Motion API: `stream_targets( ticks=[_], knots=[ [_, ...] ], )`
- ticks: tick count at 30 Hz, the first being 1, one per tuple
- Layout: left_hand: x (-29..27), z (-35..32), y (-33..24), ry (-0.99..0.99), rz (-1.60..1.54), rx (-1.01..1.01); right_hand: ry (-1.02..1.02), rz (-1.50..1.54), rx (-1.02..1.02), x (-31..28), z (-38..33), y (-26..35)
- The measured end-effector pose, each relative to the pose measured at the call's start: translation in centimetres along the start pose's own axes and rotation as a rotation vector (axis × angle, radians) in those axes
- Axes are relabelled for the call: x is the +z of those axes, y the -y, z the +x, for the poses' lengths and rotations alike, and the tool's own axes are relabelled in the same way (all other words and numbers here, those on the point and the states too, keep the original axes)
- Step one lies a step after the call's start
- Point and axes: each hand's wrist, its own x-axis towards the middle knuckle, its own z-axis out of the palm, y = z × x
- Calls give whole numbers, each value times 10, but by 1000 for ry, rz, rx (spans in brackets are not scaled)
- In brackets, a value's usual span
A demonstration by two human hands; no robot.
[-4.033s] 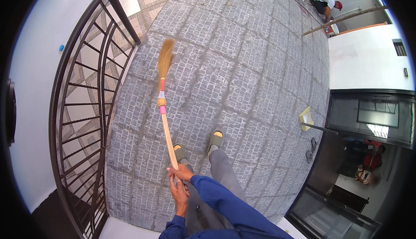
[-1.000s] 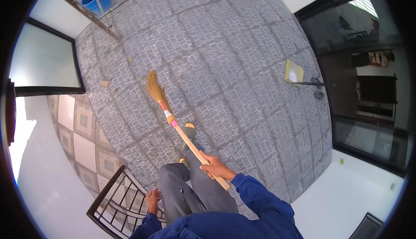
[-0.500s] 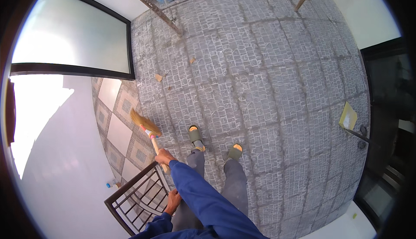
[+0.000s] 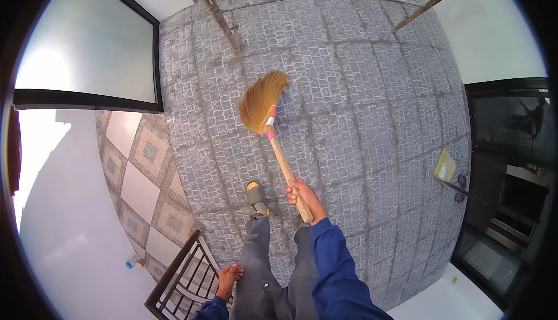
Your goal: The person sweeps debris on a tiled patio and a concrete driveway using a broom and dustpan. They gather the swept material into the dustpan and walk to a pile of cardboard and bags to deposit the contents.
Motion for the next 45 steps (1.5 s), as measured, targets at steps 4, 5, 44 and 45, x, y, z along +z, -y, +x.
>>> stream_targets(
  ticks=[4,5,44,45],
  knots=[
    [-7,11,-22,52,-28,48,-245,-84,-72,3,-67,3],
    [-9,13,-26,67,-40,69,-341,-127,-117,10,-81,-2],
    [299,-102,-150,120,801,449,-505,7,-456,-244,-315,65],
    [305,-105,-152,117,824,443,-494,25,-490,-237,-318,53]
  ],
)
